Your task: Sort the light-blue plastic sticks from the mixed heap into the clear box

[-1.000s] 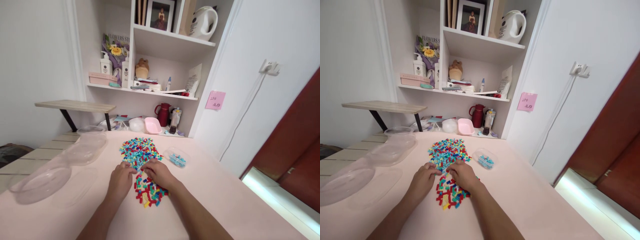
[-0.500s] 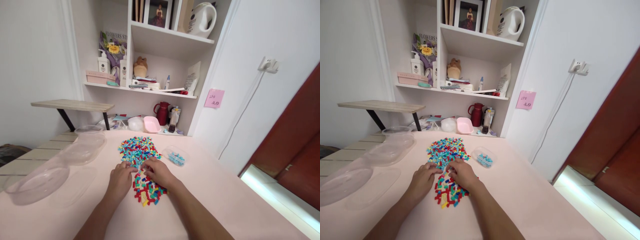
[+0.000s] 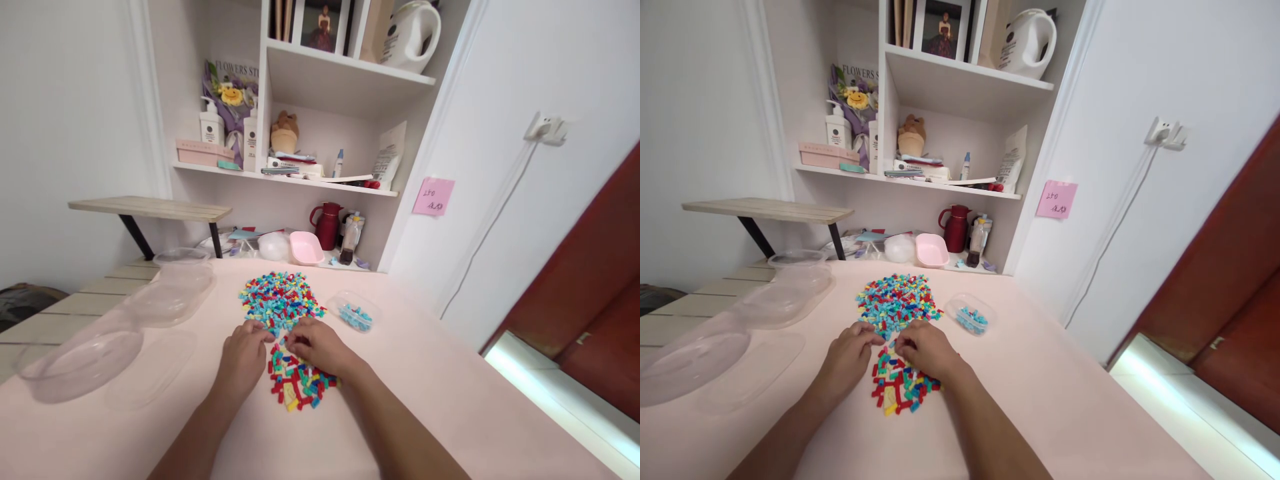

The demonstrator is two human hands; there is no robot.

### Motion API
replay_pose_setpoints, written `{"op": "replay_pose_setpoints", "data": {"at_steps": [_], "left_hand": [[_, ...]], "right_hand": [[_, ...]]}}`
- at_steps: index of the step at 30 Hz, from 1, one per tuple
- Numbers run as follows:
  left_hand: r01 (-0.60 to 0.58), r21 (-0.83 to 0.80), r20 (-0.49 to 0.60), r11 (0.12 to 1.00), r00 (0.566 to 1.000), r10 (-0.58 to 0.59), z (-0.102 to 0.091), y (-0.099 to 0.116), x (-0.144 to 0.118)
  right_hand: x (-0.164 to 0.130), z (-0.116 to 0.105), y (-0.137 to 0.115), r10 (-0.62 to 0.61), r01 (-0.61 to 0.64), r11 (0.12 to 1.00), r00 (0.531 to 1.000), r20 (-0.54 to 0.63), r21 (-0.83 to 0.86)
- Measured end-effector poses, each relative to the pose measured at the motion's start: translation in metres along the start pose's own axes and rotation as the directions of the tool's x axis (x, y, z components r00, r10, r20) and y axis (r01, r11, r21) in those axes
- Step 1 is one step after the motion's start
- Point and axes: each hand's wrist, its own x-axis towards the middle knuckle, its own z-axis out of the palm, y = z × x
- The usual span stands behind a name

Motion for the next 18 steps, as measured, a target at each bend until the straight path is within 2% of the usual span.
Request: {"op": "replay_pose_setpoints", "data": {"at_steps": [7, 18], "left_hand": [[0.004, 0.041, 0.001, 0.999, 1.000, -0.004, 0.0027, -0.0022, 0.0006], [-0.025, 0.084, 0.037, 0.996, 0.999, 0.022, 0.0049, -0.0005, -0.0011]], "right_hand": [[0.0018, 0.0007, -0.0010, 0.148, -0.150, 0.986, 0.988, -0.040, -0.068], [0.0020, 0.0094, 0.0029, 0.163, -0.167, 0.979, 0.986, -0.044, -0.118]]}}
